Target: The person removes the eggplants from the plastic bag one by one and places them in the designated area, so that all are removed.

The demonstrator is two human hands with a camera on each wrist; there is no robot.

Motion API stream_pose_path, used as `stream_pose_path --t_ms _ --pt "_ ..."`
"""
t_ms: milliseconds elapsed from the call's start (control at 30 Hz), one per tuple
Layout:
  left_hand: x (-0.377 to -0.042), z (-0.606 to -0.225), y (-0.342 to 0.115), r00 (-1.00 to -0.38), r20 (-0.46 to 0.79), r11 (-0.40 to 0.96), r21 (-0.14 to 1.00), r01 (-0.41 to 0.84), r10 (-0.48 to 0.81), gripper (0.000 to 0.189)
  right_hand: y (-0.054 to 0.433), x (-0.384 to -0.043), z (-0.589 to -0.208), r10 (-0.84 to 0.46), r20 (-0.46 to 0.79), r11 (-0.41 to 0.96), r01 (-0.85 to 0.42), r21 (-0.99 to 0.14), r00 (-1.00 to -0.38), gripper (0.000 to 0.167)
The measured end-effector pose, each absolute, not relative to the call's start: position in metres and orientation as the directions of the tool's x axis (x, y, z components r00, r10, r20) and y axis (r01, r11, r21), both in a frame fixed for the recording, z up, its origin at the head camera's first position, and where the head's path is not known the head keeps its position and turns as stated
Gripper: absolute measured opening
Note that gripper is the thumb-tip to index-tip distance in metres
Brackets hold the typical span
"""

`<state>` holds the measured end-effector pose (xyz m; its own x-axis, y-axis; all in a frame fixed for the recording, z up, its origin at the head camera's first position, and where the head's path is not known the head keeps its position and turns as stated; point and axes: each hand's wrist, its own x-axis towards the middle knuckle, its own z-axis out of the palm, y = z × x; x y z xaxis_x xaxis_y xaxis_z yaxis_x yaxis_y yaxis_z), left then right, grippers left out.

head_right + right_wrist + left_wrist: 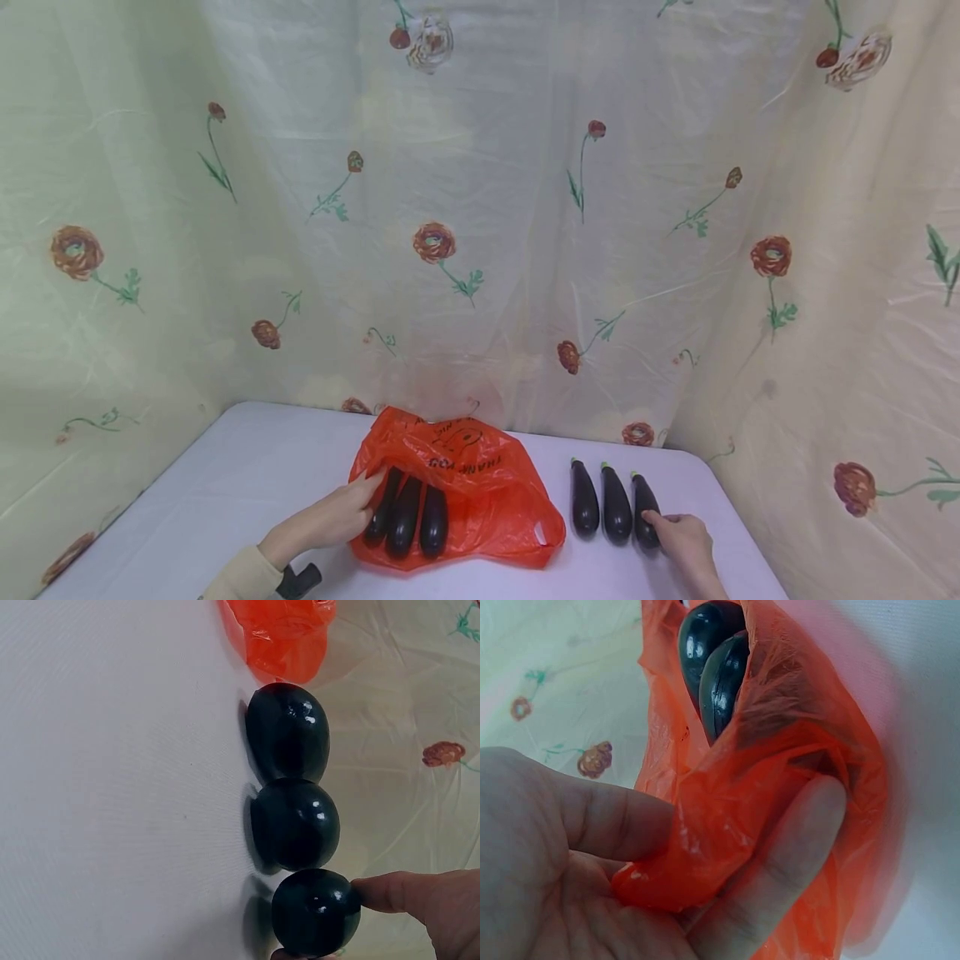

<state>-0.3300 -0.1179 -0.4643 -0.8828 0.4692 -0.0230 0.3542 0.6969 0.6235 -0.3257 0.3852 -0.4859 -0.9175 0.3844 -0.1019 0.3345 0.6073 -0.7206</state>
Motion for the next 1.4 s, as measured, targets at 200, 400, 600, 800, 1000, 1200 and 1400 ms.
stream_pose_path --t_ms 200,400,600,800,1000,1200,1400 --pt "-0.33 -0.464 -0.118 -0.883 -0.028 0.706 0.613 0.356 0.469 0.071 0.385 -0.323 -0.486 0.375 -0.058 0.663 0.311 -0.681 -0.925 0.06" --pt "-0.329 -0.464 -0.117 -0.886 -0.041 0.711 0.615 0.342 0.462 0.071 0.385 -0.322 -0.486 0.378 -0.044 0.671 0.307 -0.675 -0.925 0.059" --pt "-0.328 -0.464 -0.116 -0.89 -0.047 0.715 0.615 0.333 0.454 0.07 0.386 -0.32 -0.486 0.36 -0.031 0.681 0.285 -0.674 -0.933 0.058" --pt "-0.327 -0.465 -0.116 -0.894 -0.043 0.719 0.612 0.33 0.446 0.069 0.387 -0.321 -0.486 0.359 -0.009 0.696 0.274 -0.664 -0.933 0.058" --pt "-0.328 -0.465 -0.116 -0.894 -0.041 0.711 0.622 0.326 0.446 0.069 0.389 -0.32 -0.487 0.367 -0.015 0.689 0.283 -0.667 -0.93 0.061" --pt "-0.329 -0.465 -0.117 -0.89 -0.043 0.704 0.63 0.328 0.454 0.069 0.392 -0.317 -0.484 0.36 0.016 0.7 0.259 -0.666 -0.933 0.065" --pt "-0.329 -0.464 -0.117 -0.886 -0.03 0.703 0.621 0.347 0.464 0.07 0.395 -0.317 -0.48 0.367 0.036 0.696 0.248 -0.674 -0.93 0.067"
